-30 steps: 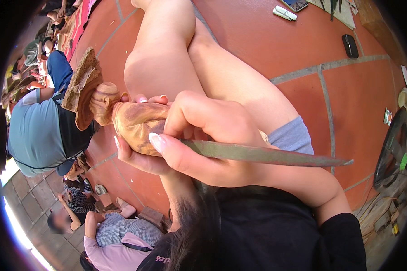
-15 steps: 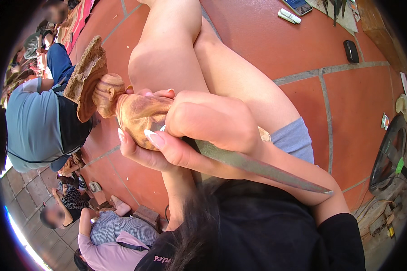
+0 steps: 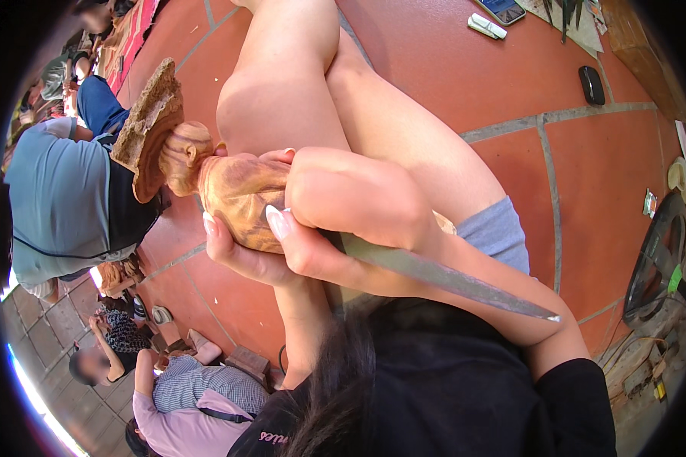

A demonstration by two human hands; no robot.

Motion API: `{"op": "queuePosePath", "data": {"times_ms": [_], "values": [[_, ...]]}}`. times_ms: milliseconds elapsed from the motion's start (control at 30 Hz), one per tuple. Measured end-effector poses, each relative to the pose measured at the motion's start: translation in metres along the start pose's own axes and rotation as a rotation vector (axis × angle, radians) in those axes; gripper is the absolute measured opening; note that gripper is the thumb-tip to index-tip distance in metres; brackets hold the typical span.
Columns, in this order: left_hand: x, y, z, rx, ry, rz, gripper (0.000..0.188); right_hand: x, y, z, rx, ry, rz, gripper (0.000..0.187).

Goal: The person carves a wooden figurine using a metal file and a chisel while sitting on the floor. They hold the wood with one hand and shape its surface with the tools, occasionally rotating the piece to access different areas.

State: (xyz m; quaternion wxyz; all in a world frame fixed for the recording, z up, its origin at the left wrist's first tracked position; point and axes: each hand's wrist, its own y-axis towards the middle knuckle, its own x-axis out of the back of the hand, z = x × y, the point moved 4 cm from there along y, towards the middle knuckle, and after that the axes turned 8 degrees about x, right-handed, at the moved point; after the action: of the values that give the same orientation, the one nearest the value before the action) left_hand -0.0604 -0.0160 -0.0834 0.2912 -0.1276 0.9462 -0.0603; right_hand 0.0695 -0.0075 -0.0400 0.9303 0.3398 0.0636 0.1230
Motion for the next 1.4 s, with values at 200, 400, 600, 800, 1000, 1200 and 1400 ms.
{"op": "queuePosePath", "data": {"times_ms": [200, 400, 600, 800, 1000, 1200, 1400], "values": [[0.0024, 0.0031, 0.0028, -0.026, -0.017, 0.013, 0.072, 0.0022, -0.0010, -0.0030, -0.062, 0.046, -0.015, 0.011], [0.0001, 0.0050, 0.0043, -0.018, -0.032, 0.028, 0.070, 0.0039, -0.0017, -0.0058, -0.054, 0.061, -0.033, 0.009], [-0.0002, 0.0059, 0.0036, -0.029, 0.001, 0.024, 0.069, 0.0050, -0.0022, -0.0036, -0.020, 0.030, -0.022, 0.009], [0.0006, 0.0059, 0.0051, -0.026, -0.007, 0.017, 0.069, 0.0045, -0.0011, -0.0023, 0.008, -0.026, 0.004, 0.009], [-0.0040, 0.0044, 0.0032, -0.004, 0.039, -0.075, 0.065, 0.0039, -0.0017, -0.0035, 0.010, -0.022, -0.013, 0.009], [-0.0028, 0.0075, 0.0051, -0.012, -0.006, -0.012, 0.068, 0.0043, 0.0015, -0.0037, 0.037, -0.051, -0.037, 0.013], [-0.0053, 0.0074, 0.0033, -0.020, 0.028, -0.017, 0.067, 0.0054, -0.0009, -0.0038, 0.016, -0.022, -0.017, 0.014]]}}
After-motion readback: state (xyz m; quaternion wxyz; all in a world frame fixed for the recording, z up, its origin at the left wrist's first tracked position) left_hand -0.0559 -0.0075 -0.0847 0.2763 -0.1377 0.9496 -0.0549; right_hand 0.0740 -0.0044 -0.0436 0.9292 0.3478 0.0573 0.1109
